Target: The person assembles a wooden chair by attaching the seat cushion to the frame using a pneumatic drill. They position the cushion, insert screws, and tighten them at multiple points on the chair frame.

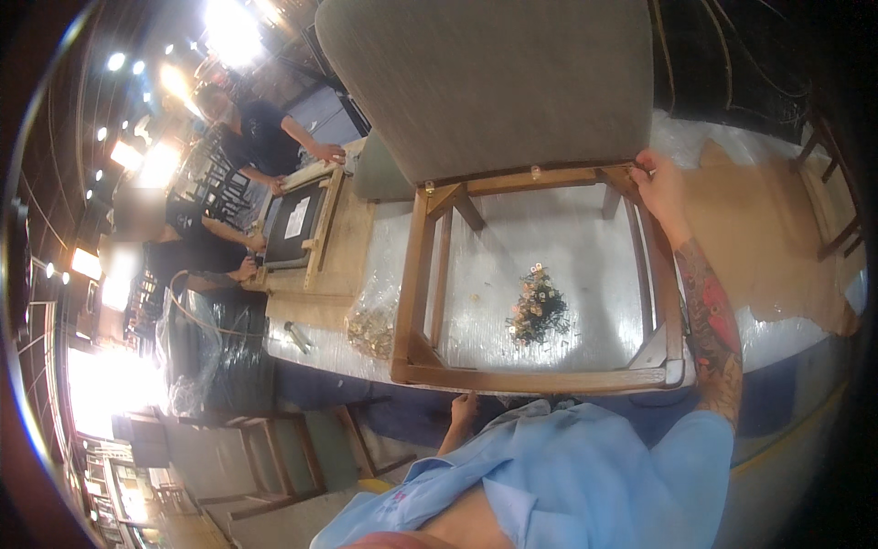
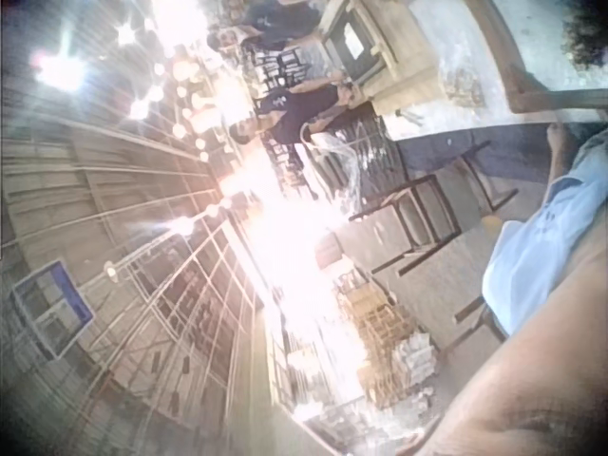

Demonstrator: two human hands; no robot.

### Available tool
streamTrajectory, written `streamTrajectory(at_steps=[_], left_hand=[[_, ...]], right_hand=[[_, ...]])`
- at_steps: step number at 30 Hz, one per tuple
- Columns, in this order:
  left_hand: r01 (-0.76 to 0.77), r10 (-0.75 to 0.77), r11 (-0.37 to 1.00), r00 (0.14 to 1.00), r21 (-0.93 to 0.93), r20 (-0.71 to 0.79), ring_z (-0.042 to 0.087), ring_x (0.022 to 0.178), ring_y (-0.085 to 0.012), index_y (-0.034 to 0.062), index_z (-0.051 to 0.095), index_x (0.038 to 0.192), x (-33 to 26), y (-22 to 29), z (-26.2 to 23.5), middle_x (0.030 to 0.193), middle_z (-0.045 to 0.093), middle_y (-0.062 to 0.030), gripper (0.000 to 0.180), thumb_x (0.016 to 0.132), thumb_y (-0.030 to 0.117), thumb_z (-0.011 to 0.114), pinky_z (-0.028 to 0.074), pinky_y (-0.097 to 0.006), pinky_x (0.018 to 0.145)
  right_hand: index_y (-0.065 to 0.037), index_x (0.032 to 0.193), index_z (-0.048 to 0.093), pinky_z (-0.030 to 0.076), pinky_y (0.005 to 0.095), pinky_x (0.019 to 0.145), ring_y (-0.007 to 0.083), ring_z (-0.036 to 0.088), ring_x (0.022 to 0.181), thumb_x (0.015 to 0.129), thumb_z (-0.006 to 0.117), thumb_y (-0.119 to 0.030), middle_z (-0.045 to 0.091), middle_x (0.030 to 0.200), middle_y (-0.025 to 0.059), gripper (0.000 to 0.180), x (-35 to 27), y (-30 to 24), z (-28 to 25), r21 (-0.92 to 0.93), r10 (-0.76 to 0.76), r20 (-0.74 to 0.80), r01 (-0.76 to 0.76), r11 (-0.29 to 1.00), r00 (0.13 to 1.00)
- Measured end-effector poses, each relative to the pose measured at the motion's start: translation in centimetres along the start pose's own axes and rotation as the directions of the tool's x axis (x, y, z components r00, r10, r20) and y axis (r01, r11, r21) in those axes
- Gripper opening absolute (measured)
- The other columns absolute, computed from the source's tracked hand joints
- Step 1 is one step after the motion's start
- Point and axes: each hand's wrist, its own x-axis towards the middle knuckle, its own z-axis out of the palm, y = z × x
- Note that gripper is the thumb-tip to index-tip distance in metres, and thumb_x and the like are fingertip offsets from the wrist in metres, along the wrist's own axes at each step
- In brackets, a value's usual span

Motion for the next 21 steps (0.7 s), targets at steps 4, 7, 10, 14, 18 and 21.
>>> streamTrajectory(at_steps=[4,7,10,14,18,21], left_hand=[[-0.751,0.782,0.596,0.623,0.284,0.010,0.066,0.080,-0.0277,-0.0030,0.067,0.085,3.5,-2.0,5.2,0.082,0.069,-0.0175,0.038,0.094,0.032,0.057,0.051,-0.041,0.072],[-0.758,0.761,0.639,0.648,0.133,0.040,0.063,0.084,-0.0336,-0.0023,0.065,0.098,3.0,1.8,8.7,0.087,0.064,-0.0217,0.023,0.089,0.018,0.059,0.049,-0.045,0.076],[-0.692,0.731,0.681,0.664,0.237,-0.159,0.058,0.093,-0.0400,-0.0021,0.063,0.106,2.0,8.1,11.5,0.094,0.060,-0.0247,0.027,0.083,0.013,0.062,0.047,-0.046,0.082],[-0.600,0.733,0.667,0.636,0.441,-0.243,0.051,0.111,-0.0432,0.0014,0.056,0.122,0.3,14.6,13.3,0.113,0.053,-0.0261,0.046,0.078,0.013,0.065,0.045,-0.049,0.090],[-0.519,0.647,0.705,0.749,0.483,-0.140,0.041,0.124,-0.0479,0.0087,0.042,0.141,-0.5,17.2,14.8,0.135,0.037,-0.0293,0.070,0.075,0.014,0.065,0.036,-0.059,0.098],[-0.513,0.637,0.663,0.769,0.545,-0.051,0.034,0.129,-0.0509,0.0124,0.031,0.150,0.7,16.3,15.5,0.145,0.026,-0.0314,0.085,0.073,0.017,0.066,0.030,-0.063,0.101]], right_hand=[[0.000,0.108,0.059,0.049,0.0408,0.078,0.0321,0.064,0.087,0.082,0.075,-0.023,0.066,0.094,0.0173,0.038,1.3,-0.6,1.1,-0.021,0.002,-0.052,-0.004,1.000,0.999],[-0.004,0.093,0.051,0.046,0.0356,0.064,0.0227,0.057,0.068,0.082,0.076,-0.018,0.057,0.074,0.0105,0.031,1.9,0.2,1.9,0.017,-0.072,-0.108,0.074,0.997,0.992],[-0.003,0.094,0.051,0.045,0.0363,0.064,0.0235,0.057,0.069,0.083,0.074,-0.017,0.057,0.074,0.0107,0.029,1.2,0.1,1.7,0.075,-0.084,-0.156,0.096,0.993,0.984],[-0.003,0.097,0.053,0.047,0.0374,0.066,0.0246,0.060,0.071,0.087,0.068,-0.013,0.059,0.077,0.0119,0.021,0.9,0.7,1.4,0.044,-0.132,-0.167,0.141,0.989,0.977],[-0.002,0.097,0.052,0.047,0.0406,0.068,0.0297,0.060,0.073,0.089,0.066,-0.013,0.060,0.079,0.0149,0.019,0.7,-0.3,1.0,0.046,-0.143,-0.166,0.152,0.987,0.976],[-0.002,0.095,0.054,0.047,0.0421,0.071,0.0331,0.060,0.078,0.088,0.065,-0.015,0.062,0.082,0.0159,0.018,0.6,-0.5,1.3,0.102,-0.089,-0.120,0.101,0.990,0.989]])
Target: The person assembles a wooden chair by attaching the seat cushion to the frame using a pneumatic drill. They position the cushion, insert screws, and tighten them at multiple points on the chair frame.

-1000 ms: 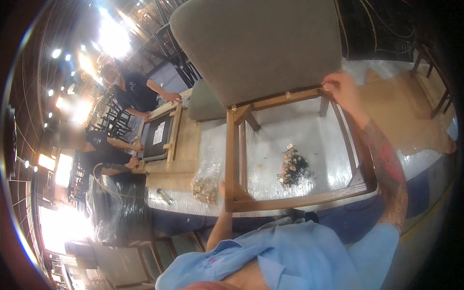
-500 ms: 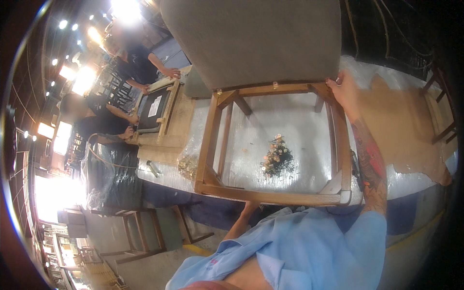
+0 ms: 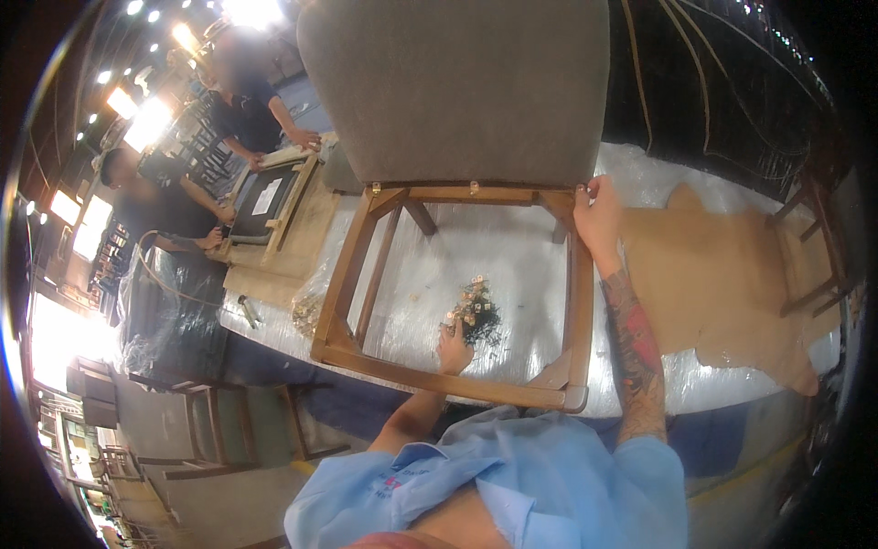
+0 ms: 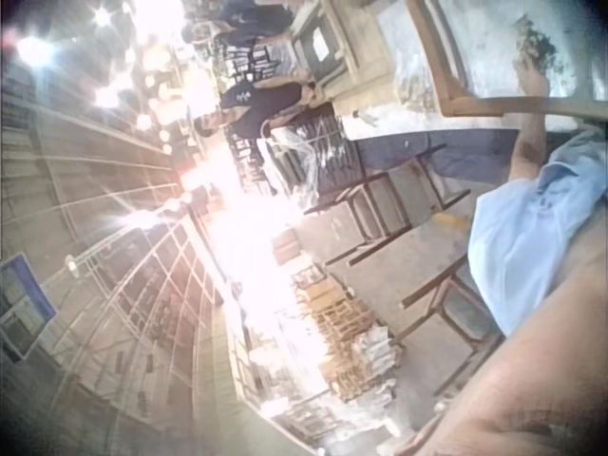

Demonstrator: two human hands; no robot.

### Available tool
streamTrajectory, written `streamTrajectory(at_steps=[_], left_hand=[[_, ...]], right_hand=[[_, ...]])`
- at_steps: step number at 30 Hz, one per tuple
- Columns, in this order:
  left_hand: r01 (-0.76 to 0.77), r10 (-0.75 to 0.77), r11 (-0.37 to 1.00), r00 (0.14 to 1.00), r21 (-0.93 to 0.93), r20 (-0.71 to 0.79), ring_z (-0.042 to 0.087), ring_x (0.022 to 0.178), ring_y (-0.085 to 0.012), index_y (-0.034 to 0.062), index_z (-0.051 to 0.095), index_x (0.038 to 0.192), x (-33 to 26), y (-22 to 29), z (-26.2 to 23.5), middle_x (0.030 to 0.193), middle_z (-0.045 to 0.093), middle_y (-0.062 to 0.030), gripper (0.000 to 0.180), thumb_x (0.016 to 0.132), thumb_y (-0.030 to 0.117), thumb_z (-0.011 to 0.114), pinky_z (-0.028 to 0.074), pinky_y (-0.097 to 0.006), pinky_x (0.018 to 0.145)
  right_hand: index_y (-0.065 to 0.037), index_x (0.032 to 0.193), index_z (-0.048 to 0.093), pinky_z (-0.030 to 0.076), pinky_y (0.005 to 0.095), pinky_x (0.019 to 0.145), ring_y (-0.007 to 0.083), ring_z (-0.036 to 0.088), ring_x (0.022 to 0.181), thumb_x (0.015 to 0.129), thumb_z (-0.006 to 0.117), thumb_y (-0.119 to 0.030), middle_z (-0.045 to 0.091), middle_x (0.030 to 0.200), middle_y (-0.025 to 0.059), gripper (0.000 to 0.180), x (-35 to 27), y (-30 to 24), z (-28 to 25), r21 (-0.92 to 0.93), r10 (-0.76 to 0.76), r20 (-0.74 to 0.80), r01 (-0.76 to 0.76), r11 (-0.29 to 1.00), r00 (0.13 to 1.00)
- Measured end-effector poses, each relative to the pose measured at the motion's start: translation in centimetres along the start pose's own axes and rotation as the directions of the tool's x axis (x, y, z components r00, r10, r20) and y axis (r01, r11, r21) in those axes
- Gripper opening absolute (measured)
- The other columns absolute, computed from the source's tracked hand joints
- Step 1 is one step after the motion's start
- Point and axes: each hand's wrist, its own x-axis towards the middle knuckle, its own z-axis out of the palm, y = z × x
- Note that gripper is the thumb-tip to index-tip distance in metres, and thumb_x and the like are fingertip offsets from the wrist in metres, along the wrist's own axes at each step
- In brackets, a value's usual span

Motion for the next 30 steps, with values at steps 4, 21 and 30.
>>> streamTrajectory(at_steps=[4,21,30], left_hand=[[0.056,-0.056,0.998,0.997,-0.003,0.053,0.030,0.131,-0.0497,0.0126,0.029,0.150,0.3,0.7,0.3,0.145,0.026,-0.0313,0.089,0.071,0.020,0.069,0.030,-0.064,0.101],[-0.562,0.429,0.777,0.803,0.283,0.414,0.033,0.135,-0.0398,0.0116,0.042,0.139,0.7,7.9,2.0,0.141,0.034,-0.0220,0.075,0.070,0.005,0.071,0.039,-0.058,0.103],[-0.629,0.582,0.771,0.760,0.101,0.289,0.055,0.106,-0.0373,0.0027,0.067,0.081,2.5,3.3,5.1,0.104,0.058,-0.0213,0.011,0.079,0.004,0.057,0.050,-0.045,0.085]], right_hand=[[0.000,0.092,0.055,0.047,0.0396,0.073,0.0286,0.060,0.078,0.089,0.065,-0.021,0.061,0.081,0.0145,0.023,-0.5,0.0,0.0,0.140,0.055,-0.024,-0.051,0.989,0.998],[0.000,0.092,0.059,0.046,0.0356,0.072,0.0240,0.059,0.077,0.089,0.066,-0.022,0.062,0.081,0.0113,0.023,-1.1,-0.6,-0.2,0.268,0.156,0.018,-0.156,0.951,0.988],[0.002,0.094,0.057,0.046,0.0401,0.070,0.0296,0.058,0.077,0.085,0.065,-0.020,0.059,0.083,0.0174,0.025,-11.4,13.6,1.1,0.120,0.240,0.083,-0.249,0.961,0.967]])
